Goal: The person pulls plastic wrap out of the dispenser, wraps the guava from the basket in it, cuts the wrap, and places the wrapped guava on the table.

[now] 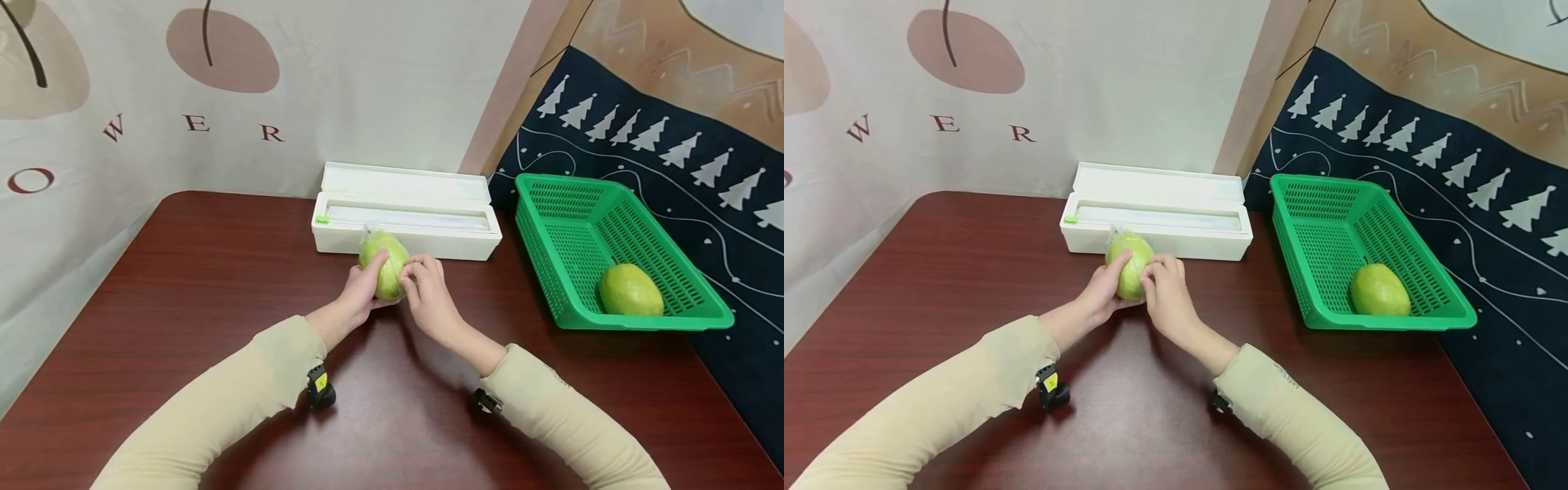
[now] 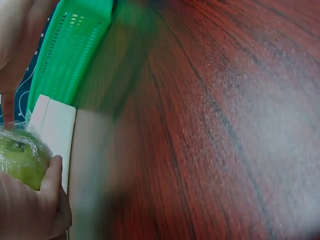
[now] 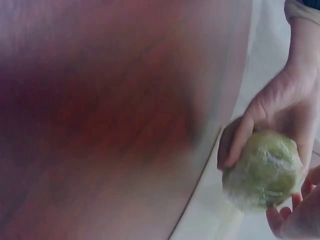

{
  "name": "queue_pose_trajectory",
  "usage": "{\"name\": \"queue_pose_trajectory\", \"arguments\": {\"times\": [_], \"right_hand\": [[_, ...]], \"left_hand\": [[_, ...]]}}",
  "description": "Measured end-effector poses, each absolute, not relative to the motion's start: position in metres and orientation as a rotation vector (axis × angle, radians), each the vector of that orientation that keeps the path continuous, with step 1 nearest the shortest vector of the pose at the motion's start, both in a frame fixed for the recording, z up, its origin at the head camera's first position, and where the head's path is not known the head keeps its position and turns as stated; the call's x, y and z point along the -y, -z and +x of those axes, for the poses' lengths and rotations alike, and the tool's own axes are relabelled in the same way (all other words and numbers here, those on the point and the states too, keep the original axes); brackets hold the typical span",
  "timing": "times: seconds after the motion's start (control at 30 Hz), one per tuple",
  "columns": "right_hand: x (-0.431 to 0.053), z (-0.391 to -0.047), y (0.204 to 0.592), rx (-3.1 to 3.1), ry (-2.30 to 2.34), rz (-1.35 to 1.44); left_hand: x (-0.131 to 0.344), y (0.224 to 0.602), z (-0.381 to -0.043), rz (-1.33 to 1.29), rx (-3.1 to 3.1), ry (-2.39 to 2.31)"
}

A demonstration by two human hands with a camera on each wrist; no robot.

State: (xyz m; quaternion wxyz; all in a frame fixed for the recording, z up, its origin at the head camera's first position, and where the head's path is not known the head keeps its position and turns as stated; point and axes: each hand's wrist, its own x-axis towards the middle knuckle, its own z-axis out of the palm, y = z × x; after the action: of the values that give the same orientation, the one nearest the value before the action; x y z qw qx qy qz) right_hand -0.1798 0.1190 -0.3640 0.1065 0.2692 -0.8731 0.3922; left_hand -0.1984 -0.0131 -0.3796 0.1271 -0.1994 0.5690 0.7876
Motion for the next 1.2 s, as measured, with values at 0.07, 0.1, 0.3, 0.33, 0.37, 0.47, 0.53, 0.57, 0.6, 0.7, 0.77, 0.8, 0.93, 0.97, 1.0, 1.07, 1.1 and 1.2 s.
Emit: {"name": "queue_pose_trajectory", "arguments": {"times": [0.07,0.1,0.3,0.33,0.37,0.47,0.53,0.57,0.6,0.7,0.77,0.8,0.93,0.97,1.0,1.07,1.1,1.2], "right_hand": [[-0.118,-0.178,0.366,2.562,-1.184,0.788],[-0.118,-0.177,0.367,2.557,-1.195,0.791],[-0.116,-0.178,0.373,2.531,-1.145,0.832],[-0.116,-0.18,0.374,2.521,-1.117,0.84],[-0.117,-0.181,0.374,2.512,-1.083,0.847],[-0.118,-0.186,0.373,2.489,-0.981,0.868],[-0.12,-0.188,0.372,2.489,-0.924,0.891],[-0.122,-0.189,0.372,2.494,-0.895,0.905],[-0.123,-0.189,0.372,2.492,-0.877,0.927],[-0.13,-0.192,0.371,2.467,-0.879,1.003],[-0.135,-0.194,0.37,2.418,-0.967,1.024],[-0.137,-0.196,0.369,2.396,-1.038,1.014],[-0.144,-0.203,0.362,2.395,-1.383,0.79],[-0.145,-0.205,0.361,2.429,-1.459,0.72],[-0.146,-0.208,0.359,2.483,-1.52,0.664],[-0.149,-0.214,0.356,2.626,-1.56,0.642],[-0.151,-0.217,0.355,2.701,-1.53,0.695],[-0.157,-0.222,0.35,2.858,-1.331,1.048]], "left_hand": [[0.011,0.379,-0.198,-0.574,-1.664,-2.304],[0.01,0.379,-0.198,-0.569,-1.669,-2.311],[0.008,0.378,-0.198,-0.576,-1.62,-2.327],[0.008,0.378,-0.198,-0.576,-1.587,-2.335],[0.009,0.377,-0.199,-0.571,-1.553,-2.343],[0.011,0.374,-0.2,-0.551,-1.462,-2.369],[0.012,0.373,-0.201,-0.545,-1.441,-2.36],[0.013,0.372,-0.201,-0.544,-1.448,-2.345],[0.014,0.372,-0.201,-0.545,-1.461,-2.33],[0.016,0.374,-0.203,-0.516,-1.515,-2.274],[0.019,0.375,-0.204,-0.488,-1.542,-2.25],[0.02,0.376,-0.205,-0.474,-1.55,-2.243],[0.026,0.379,-0.205,-0.418,-1.594,-2.184],[0.027,0.38,-0.204,-0.388,-1.609,-2.155],[0.029,0.381,-0.203,-0.351,-1.624,-2.118],[0.032,0.383,-0.202,-0.25,-1.667,-2.007],[0.033,0.384,-0.201,-0.186,-1.7,-1.932],[0.039,0.383,-0.198,0.006,-1.809,-1.689]]}}
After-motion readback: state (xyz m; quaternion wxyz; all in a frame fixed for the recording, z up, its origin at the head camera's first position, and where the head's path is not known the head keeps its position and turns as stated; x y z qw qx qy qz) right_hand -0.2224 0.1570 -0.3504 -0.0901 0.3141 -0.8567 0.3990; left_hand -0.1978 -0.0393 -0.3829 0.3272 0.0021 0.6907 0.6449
